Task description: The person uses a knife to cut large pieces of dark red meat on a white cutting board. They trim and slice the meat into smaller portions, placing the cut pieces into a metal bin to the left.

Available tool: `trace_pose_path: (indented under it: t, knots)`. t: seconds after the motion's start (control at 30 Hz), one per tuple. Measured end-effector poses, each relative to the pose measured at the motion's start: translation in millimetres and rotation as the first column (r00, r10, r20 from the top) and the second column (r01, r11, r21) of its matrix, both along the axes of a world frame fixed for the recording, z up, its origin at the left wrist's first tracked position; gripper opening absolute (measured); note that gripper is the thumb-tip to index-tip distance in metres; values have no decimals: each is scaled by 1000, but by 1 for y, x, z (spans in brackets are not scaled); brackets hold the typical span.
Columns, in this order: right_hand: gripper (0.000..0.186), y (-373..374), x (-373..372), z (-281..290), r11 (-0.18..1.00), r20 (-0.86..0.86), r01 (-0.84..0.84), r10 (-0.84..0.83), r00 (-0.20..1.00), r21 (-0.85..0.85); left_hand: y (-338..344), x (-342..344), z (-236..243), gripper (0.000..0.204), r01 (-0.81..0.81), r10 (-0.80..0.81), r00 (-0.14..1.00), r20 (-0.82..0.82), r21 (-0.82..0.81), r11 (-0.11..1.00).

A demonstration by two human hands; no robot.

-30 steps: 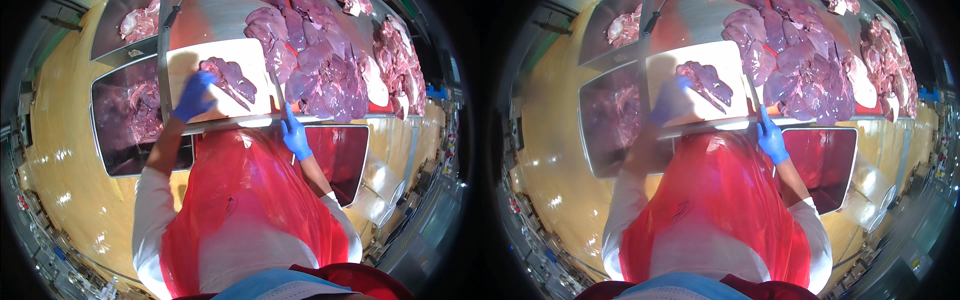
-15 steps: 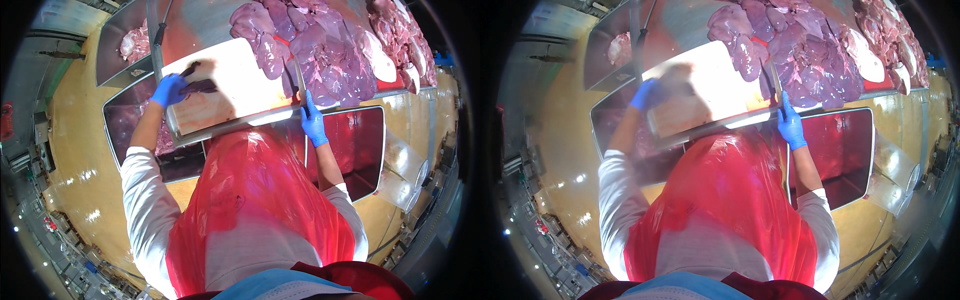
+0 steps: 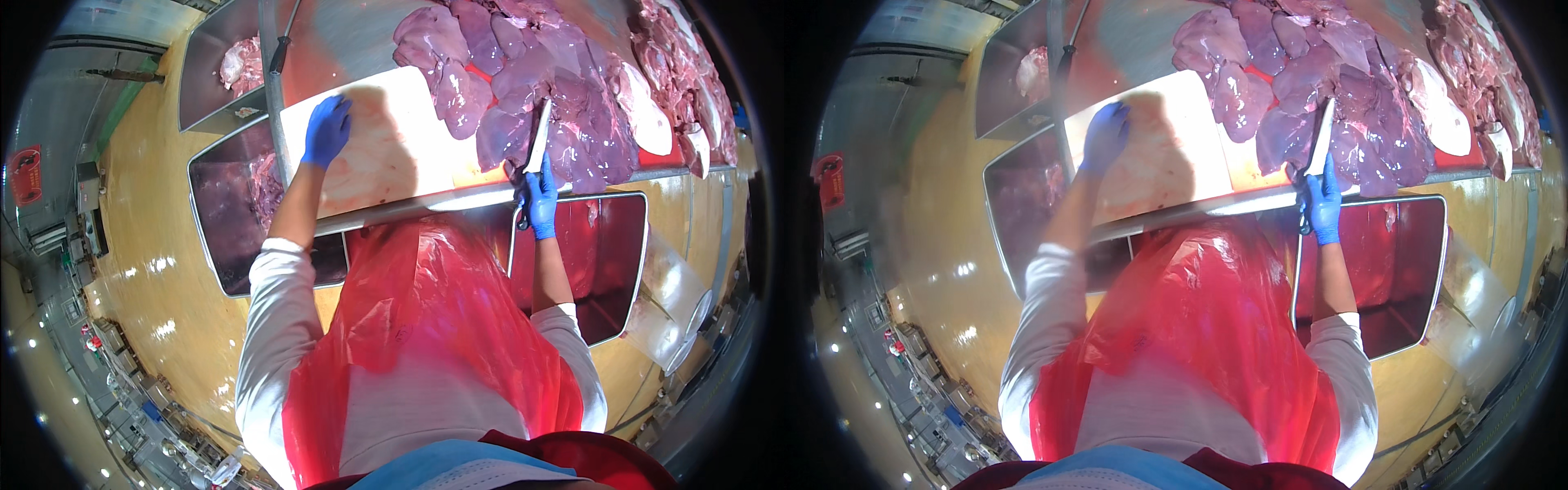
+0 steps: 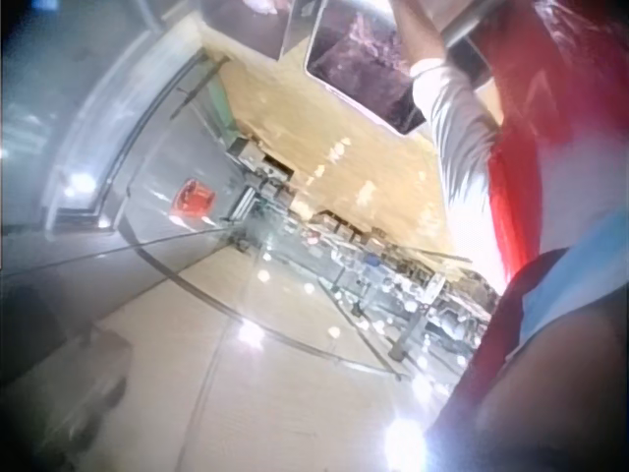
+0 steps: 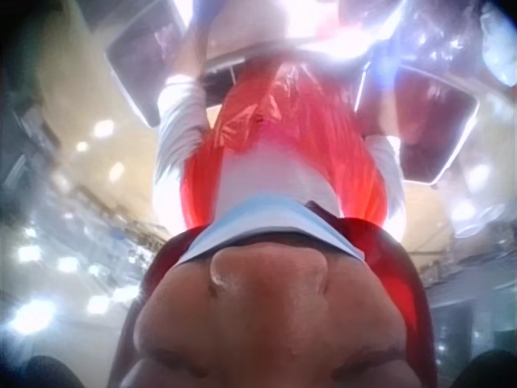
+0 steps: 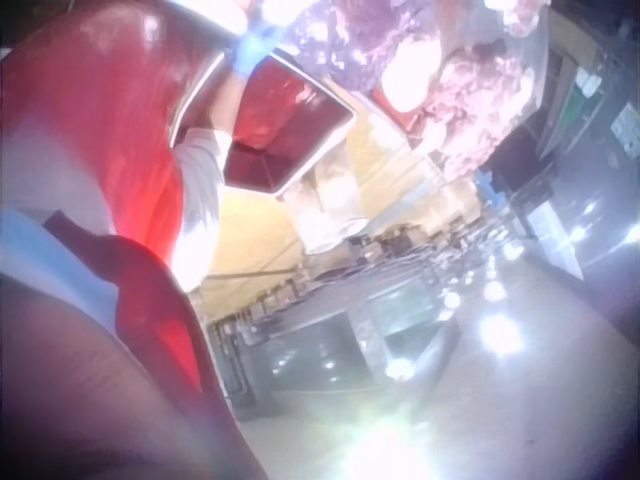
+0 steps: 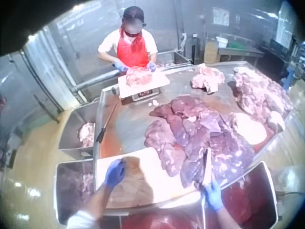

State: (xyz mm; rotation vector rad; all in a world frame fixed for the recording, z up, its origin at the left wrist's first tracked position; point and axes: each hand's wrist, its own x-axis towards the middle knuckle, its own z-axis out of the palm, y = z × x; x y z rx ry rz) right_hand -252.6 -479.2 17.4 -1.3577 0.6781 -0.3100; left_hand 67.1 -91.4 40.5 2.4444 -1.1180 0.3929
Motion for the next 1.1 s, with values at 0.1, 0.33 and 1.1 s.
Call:
trace_pose_path:
  t: [0.1,0.33,1.1]
  knots:
    - [68,-2,5,14,990,-15,42,-40,999,138,-1,4,-21,17,-123,120,991,-52,-65,990]
    - [71,-2,2,13,970,3,41,-43,999,240,215,-63,-49,23,-701,707,707,3,137,700]
    - [71,-7,-8,10,968,86,-36,15,996,247,-305,31,61,29,446,-325,895,-306,588,675]
